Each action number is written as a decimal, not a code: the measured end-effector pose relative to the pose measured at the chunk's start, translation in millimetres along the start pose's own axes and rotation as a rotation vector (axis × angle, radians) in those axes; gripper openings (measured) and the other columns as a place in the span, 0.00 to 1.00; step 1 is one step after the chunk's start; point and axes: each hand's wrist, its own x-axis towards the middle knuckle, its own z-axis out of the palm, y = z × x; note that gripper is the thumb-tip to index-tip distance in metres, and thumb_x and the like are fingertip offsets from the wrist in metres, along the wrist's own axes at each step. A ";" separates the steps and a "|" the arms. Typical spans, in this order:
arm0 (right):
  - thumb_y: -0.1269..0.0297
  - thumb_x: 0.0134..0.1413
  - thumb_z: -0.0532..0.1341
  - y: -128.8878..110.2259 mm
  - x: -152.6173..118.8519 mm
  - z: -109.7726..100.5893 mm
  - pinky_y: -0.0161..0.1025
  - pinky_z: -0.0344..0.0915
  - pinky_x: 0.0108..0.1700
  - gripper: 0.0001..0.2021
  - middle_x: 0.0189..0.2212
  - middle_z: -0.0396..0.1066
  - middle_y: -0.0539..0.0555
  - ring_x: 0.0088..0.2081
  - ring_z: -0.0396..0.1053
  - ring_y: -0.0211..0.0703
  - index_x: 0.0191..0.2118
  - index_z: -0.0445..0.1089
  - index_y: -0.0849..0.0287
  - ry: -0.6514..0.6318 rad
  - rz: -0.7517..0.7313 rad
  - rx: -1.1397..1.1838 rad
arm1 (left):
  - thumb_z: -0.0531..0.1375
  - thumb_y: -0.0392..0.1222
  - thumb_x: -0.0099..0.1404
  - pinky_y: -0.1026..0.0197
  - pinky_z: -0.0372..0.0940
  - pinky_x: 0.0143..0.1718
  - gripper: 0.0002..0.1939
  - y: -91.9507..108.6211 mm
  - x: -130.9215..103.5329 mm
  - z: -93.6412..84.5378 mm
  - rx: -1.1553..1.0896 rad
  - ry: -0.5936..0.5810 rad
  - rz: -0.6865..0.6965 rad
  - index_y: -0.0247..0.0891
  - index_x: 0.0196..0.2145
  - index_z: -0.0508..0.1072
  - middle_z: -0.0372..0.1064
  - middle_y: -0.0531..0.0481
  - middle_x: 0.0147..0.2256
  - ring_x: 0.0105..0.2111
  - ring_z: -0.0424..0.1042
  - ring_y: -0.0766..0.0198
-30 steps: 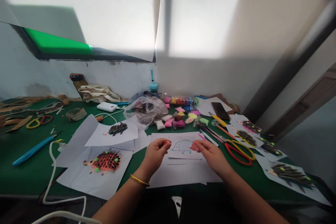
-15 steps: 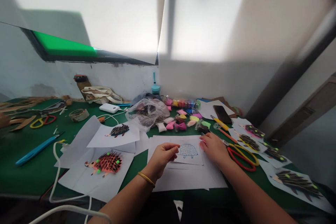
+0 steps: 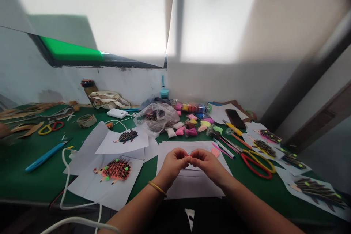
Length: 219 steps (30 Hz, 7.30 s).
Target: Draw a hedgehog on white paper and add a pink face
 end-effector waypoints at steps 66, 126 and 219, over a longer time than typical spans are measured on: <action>0.56 0.50 0.62 27.3 27.1 -34.3 0.37 0.62 0.35 0.10 0.29 0.73 0.50 0.32 0.68 0.42 0.32 0.71 0.58 0.114 0.004 -0.357 | 0.63 0.40 0.61 0.48 0.61 0.52 0.07 -23.9 -20.9 -8.4 1.349 -0.112 0.443 0.40 0.39 0.73 0.69 0.46 0.47 0.47 0.67 0.52; 0.66 0.53 0.57 24.8 21.3 -26.1 0.39 0.60 0.38 0.07 0.32 0.74 0.51 0.36 0.69 0.44 0.32 0.72 0.57 -0.019 -0.071 -0.602 | 0.62 0.37 0.60 0.51 0.61 0.51 0.14 -15.7 -15.9 -15.9 1.217 0.042 0.403 0.41 0.45 0.72 0.67 0.45 0.47 0.48 0.66 0.53; 0.75 0.52 0.55 43.4 -1.9 -13.1 0.40 0.60 0.45 0.17 0.35 0.70 0.54 0.41 0.66 0.44 0.42 0.78 0.54 -0.037 -0.219 -0.899 | 0.59 0.39 0.64 0.49 0.64 0.51 0.16 -33.7 -41.8 -5.0 1.320 -0.108 0.417 0.41 0.50 0.66 0.62 0.46 0.48 0.47 0.64 0.54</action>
